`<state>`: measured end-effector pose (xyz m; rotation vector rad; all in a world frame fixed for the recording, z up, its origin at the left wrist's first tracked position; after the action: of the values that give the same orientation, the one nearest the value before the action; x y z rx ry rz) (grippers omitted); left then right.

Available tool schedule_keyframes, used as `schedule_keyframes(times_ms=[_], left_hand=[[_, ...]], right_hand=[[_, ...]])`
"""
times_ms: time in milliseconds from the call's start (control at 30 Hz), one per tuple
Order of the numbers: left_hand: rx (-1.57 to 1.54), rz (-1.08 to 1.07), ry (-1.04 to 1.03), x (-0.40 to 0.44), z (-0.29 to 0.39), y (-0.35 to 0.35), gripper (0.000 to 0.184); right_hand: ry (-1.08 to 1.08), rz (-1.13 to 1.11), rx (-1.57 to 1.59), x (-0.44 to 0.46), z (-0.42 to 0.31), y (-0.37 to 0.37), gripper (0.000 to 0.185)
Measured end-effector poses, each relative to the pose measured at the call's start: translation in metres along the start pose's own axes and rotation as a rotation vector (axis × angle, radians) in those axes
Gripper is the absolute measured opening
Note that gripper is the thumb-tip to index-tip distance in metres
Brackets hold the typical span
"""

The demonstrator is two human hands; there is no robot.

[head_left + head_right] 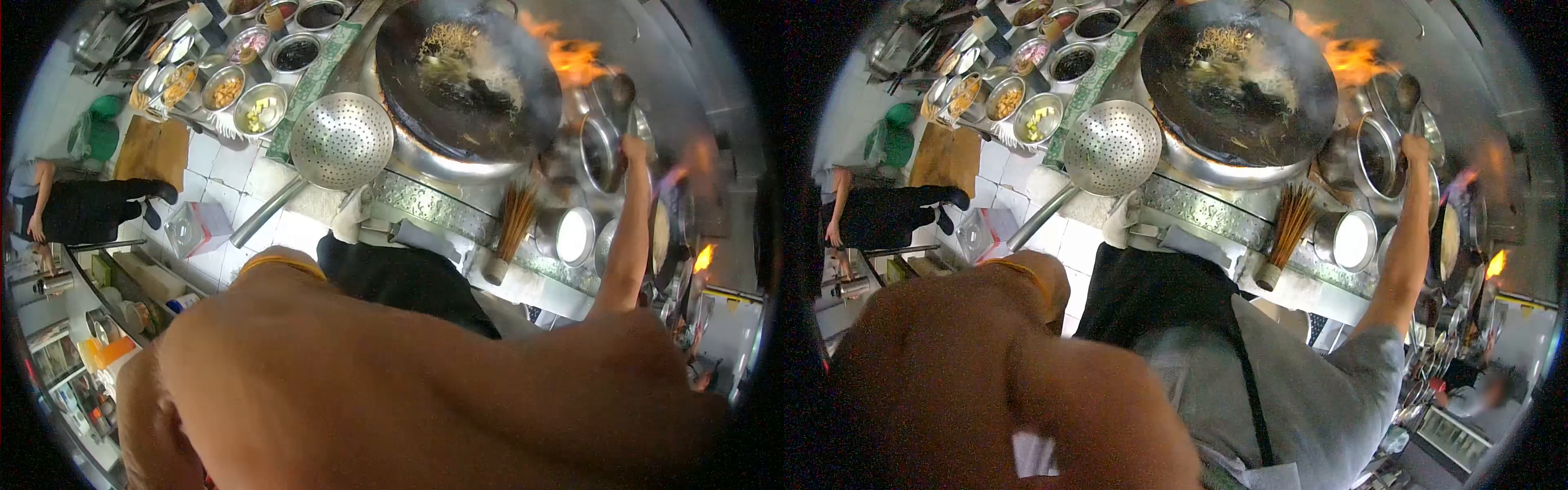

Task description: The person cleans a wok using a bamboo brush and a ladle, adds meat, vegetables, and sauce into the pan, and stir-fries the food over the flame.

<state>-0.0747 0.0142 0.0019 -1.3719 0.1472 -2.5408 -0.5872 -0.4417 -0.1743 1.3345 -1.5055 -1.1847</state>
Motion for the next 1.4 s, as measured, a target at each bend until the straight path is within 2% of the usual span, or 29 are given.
schedule_keyframes(times_ms=[33, 133, 233, 267, 367, 400, 500, 533, 600, 700, 767, 900, 967, 1033, 1100, 1133, 1200, 1300, 1367, 1400], left_hand=[[0.002, -0.003, -0.002, 0.001, -0.001, -0.001, 0.065], [0.019, 0.012, -0.010, 0.002, 0.001, -0.001, 0.067], [0.029, 0.002, -0.020, -0.001, 0.002, 0.000, 0.070], [0.033, -0.005, -0.014, -0.001, 0.003, -0.001, 0.071], [0.015, -0.016, -0.021, -0.003, 0.007, -0.002, 0.073], [0.009, -0.018, -0.022, -0.004, 0.009, -0.002, 0.074], [-0.002, -0.030, -0.030, -0.007, 0.019, 0.002, 0.077], [-0.013, -0.037, -0.028, -0.008, 0.021, 0.001, 0.077], [-0.011, -0.053, -0.023, -0.009, 0.026, 0.003, 0.079], [-0.014, -0.058, -0.036, -0.009, 0.033, 0.007, 0.082], [-0.014, -0.064, -0.035, -0.012, 0.034, 0.008, 0.083], [-0.020, -0.063, -0.051, -0.017, 0.036, 0.006, 0.087], [-0.018, -0.058, -0.070, -0.017, 0.038, 0.006, 0.088], [0.000, -0.053, -0.084, -0.017, 0.039, 0.007, 0.090], [0.008, -0.055, -0.109, -0.013, 0.040, 0.008, 0.092], [0.015, -0.060, -0.110, -0.013, 0.041, 0.009, 0.093], [0.020, -0.058, -0.131, -0.008, 0.040, 0.009, 0.094], [0.022, -0.035, -0.160, -0.005, 0.038, 0.013, 0.097], [0.023, -0.029, -0.181, -0.003, 0.038, 0.016, 0.099], [0.031, -0.032, -0.188, -0.003, 0.040, 0.017, 0.099]], right_hand=[[0.009, -0.115, -0.097, 0.005, -0.003, -0.002, 0.020], [-0.003, -0.028, 1.241, -0.040, -0.013, 0.006, 0.019], [-0.360, -0.442, 2.181, 0.026, 0.033, 0.006, 0.010], [-0.486, -0.309, 2.095, 0.006, 0.010, 0.024, 0.009], [-0.342, -0.420, 2.169, 0.021, 0.027, 0.038, 0.011], [-0.409, -0.390, 2.193, -0.008, 0.002, 0.052, 0.016], [-0.439, -0.242, 2.137, -0.035, -0.012, 0.083, 0.010], [-0.421, -0.247, 2.145, -0.052, -0.018, 0.093, 0.012], [-0.369, -0.262, 2.176, -0.080, -0.040, 0.110, 0.030], [-0.344, -0.416, 2.281, -0.115, -0.057, 0.128, 0.049], [-0.384, -0.530, 2.401, -0.162, -0.099, 0.138, 0.053], [-0.429, -0.674, 2.548, -0.223, -0.136, 0.127, 0.054], [-0.431, -0.633, 2.477, -0.257, -0.160, 0.114, 0.055], [-0.537, -0.720, 2.507, -0.284, -0.179, 0.093, 0.055], [-0.535, -0.670, 2.440, -0.305, -0.188, 0.072, 0.054], [-0.442, -0.569, 2.278, -0.312, -0.182, 0.059, 0.052], [-0.359, -0.504, 2.078, -0.324, -0.182, 0.032, 0.045], [-0.243, -0.675, 1.705, -0.348, -0.212, 0.010, 0.014], [-0.221, -0.368, 1.247, -0.342, -0.192, -0.013, 0.035], [-0.118, -0.287, 1.025, -0.347, -0.199, -0.010, 0.050]])
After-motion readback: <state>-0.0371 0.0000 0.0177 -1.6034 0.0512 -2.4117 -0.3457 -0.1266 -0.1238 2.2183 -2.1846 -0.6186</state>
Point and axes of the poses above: each hand's wrist, its own x-axis towards the middle knuckle, its own y-axis out of the back of the hand, z = x × y, the point moved 3 cm from there along x, towards the middle knuckle, and after that the axes turned 8 degrees about y, right-handed, at the moved point
